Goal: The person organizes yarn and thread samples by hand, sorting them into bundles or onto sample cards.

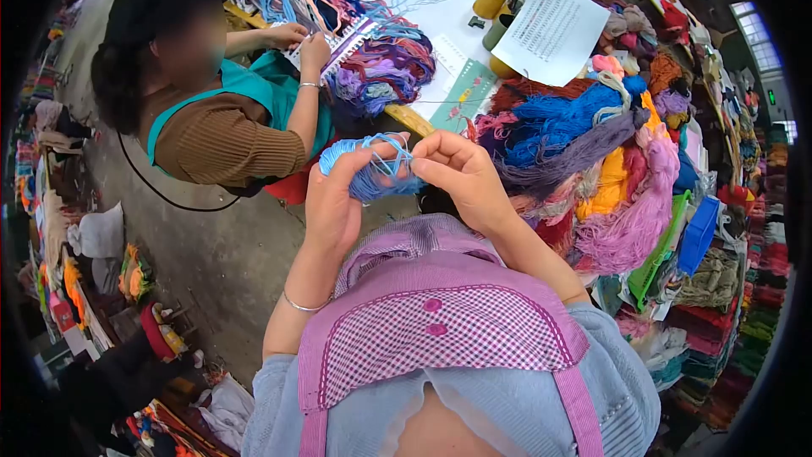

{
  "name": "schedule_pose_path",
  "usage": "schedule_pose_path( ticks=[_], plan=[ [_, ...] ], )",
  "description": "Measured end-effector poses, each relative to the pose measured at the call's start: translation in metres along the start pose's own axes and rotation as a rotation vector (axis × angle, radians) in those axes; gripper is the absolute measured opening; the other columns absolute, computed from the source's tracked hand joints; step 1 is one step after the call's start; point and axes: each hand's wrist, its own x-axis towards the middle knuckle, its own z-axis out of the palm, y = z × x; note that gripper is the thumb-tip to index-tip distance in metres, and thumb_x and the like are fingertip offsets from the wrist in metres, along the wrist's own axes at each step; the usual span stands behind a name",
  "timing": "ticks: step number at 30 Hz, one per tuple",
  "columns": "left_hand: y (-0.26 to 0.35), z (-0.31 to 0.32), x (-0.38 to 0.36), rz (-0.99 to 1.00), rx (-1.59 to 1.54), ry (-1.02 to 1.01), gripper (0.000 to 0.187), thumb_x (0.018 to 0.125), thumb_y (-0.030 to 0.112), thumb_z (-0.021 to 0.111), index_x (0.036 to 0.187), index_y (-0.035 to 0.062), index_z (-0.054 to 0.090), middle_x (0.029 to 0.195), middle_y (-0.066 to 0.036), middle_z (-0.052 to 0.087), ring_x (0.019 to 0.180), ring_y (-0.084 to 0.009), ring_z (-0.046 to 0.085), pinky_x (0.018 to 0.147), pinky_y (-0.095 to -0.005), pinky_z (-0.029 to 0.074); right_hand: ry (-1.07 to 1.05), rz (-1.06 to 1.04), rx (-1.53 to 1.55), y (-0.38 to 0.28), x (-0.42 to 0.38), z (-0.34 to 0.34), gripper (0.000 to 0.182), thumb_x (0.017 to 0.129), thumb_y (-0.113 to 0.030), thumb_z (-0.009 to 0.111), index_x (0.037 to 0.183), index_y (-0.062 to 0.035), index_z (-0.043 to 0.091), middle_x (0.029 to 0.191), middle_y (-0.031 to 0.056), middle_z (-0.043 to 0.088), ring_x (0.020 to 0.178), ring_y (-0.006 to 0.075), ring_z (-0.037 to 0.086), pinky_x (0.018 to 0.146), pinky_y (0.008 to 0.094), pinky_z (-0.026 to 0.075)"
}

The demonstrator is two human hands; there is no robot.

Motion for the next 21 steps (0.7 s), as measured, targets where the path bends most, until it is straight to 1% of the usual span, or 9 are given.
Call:
schedule_pose_path(
  ticks=[3,5,6,8,12,15,16,18,21],
  plan=[
    [-0.002,0.002,-0.004,0.027,0.047,0.019,0.027,0.088,0.016,0.057,0.102,-0.0063,0.064,0.109,-0.020,0.064,0.097,-0.0232,0.063,0.088,-0.0334,0.048,-0.014,0.020,-0.057,0.001,-0.002,0.002,0.015,0.088,-0.010,0.061,0.098,0.0016,0.061,0.093,0.0034,0.063,0.087,0.0077,0.058,0.080,0.0222,0.046],
    [0.001,0.014,-0.008,0.015,0.129,0.034,0.024,0.087,0.013,0.061,0.103,-0.0046,0.065,0.107,-0.017,0.065,0.095,-0.0200,0.064,0.086,-0.0317,0.049,-0.002,0.008,-0.081,0.000,-0.004,0.004,0.016,0.088,-0.010,0.062,0.099,0.0017,0.061,0.093,0.0035,0.063,0.087,0.0078,0.058,0.080,0.0221,0.046],
    [0.000,0.015,-0.009,0.013,0.130,0.033,0.024,0.087,0.013,0.061,0.103,-0.0046,0.065,0.107,-0.017,0.065,0.095,-0.0200,0.064,0.086,-0.0317,0.049,0.011,-0.001,-0.107,-0.001,-0.005,0.005,0.017,0.088,-0.011,0.063,0.100,0.0018,0.061,0.092,0.0036,0.064,0.086,0.0078,0.058,0.079,0.0221,0.046],
    [-0.002,0.017,-0.009,0.034,0.055,0.044,0.019,0.084,0.006,0.065,0.100,-0.0054,0.066,0.104,-0.017,0.066,0.091,-0.0172,0.065,0.080,-0.0292,0.051,0.009,-0.003,-0.121,-0.003,-0.006,0.006,0.018,0.087,-0.011,0.063,0.099,0.0019,0.062,0.090,0.0034,0.064,0.085,0.0078,0.058,0.078,0.0220,0.046],
    [-0.004,0.019,-0.009,0.060,0.083,0.032,0.019,0.084,0.005,0.065,0.100,-0.0056,0.066,0.103,-0.017,0.067,0.092,-0.0175,0.065,0.082,-0.0296,0.051,0.038,0.007,-0.195,-0.005,-0.007,0.006,0.017,0.087,-0.012,0.065,0.096,0.0019,0.065,0.086,0.0028,0.064,0.080,0.0074,0.058,0.074,0.0216,0.046],
    [-0.005,0.020,-0.009,0.125,0.192,0.036,0.020,0.086,0.009,0.063,0.102,-0.0036,0.066,0.105,-0.017,0.066,0.089,-0.0163,0.065,0.082,-0.0293,0.050,0.064,0.014,-0.205,-0.007,-0.005,0.004,0.017,0.087,-0.012,0.065,0.096,0.0018,0.066,0.085,0.0030,0.064,0.079,0.0065,0.058,0.072,0.0211,0.046],
    [-0.005,0.019,-0.008,0.113,0.145,0.043,0.020,0.087,0.009,0.062,0.101,-0.0037,0.066,0.104,-0.017,0.066,0.088,-0.0160,0.065,0.081,-0.0286,0.050,0.062,0.013,-0.206,-0.007,-0.004,0.004,0.017,0.087,-0.012,0.065,0.096,0.0018,0.066,0.085,0.0030,0.064,0.079,0.0065,0.058,0.072,0.0211,0.046],
    [-0.005,0.016,-0.006,0.104,0.098,0.051,0.019,0.087,0.009,0.061,0.101,-0.0037,0.066,0.104,-0.018,0.066,0.086,-0.0157,0.064,0.079,-0.0279,0.050,0.090,-0.066,-0.146,-0.005,-0.004,0.005,0.017,0.086,-0.010,0.064,0.098,0.0017,0.066,0.087,0.0031,0.065,0.078,0.0062,0.058,0.073,0.0209,0.046],
    [-0.006,0.013,-0.003,0.106,0.002,0.032,0.018,0.087,0.007,0.062,0.100,-0.0056,0.066,0.101,-0.016,0.067,0.089,-0.0172,0.065,0.080,-0.0290,0.051,0.111,-0.039,-0.095,-0.006,-0.004,0.003,0.017,0.086,-0.008,0.063,0.100,0.0014,0.066,0.090,0.0034,0.065,0.076,0.0069,0.058,0.074,0.0209,0.046]
  ],
)
